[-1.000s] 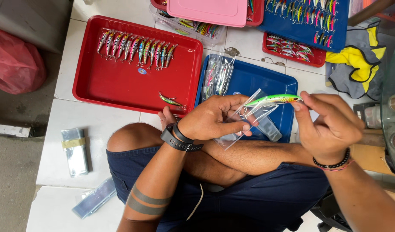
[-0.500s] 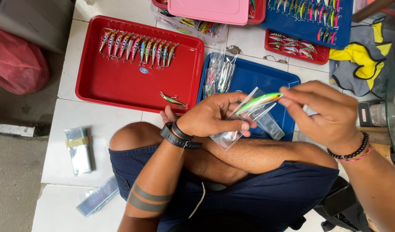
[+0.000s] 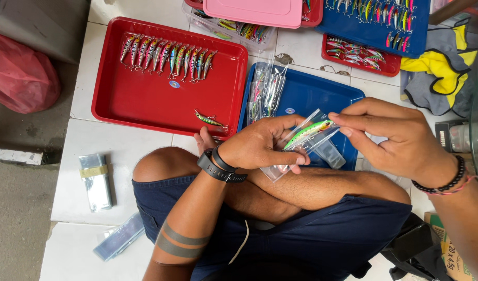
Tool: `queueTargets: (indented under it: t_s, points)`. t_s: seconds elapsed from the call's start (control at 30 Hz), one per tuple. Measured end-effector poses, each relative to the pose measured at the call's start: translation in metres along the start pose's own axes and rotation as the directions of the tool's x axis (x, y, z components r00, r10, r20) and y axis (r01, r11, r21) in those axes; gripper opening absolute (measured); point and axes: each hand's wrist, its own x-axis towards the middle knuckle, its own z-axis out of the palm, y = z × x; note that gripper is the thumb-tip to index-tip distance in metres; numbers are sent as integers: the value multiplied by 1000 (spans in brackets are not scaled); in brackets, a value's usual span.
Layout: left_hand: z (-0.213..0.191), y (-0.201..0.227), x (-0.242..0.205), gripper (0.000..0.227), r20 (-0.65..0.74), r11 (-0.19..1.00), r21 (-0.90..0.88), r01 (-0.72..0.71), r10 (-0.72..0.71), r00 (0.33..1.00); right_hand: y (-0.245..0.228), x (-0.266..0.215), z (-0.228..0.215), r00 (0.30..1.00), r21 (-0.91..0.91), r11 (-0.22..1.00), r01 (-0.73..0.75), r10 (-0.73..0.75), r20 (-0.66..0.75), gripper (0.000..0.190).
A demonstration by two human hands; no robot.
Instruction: The person places individual fishing lures into small plastic bags and arranges the bags on a tray.
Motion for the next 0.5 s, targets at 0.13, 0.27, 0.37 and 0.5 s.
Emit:
queueTargets:
  t_s: [0.13, 0.27, 0.37, 0.5]
  points:
    - [2, -4, 4, 33, -8, 1000, -10, 5, -5, 1000, -16, 17, -11, 990, -16, 991, -136, 136, -27, 18]
    - [5, 2, 8, 35, 1, 988, 150, -42, 42, 999, -26, 33, -18, 963, -5, 967, -255, 255, 85, 13]
    - [6, 1, 11, 40, -5, 983, 172, -62, 64, 998, -19, 36, -21, 929, 0, 946, -324, 318, 192, 19]
    - [2, -6, 13, 46, -25, 991, 77, -109, 111, 993, -15, 49, -24, 883, -6, 934, -357, 339, 323, 27]
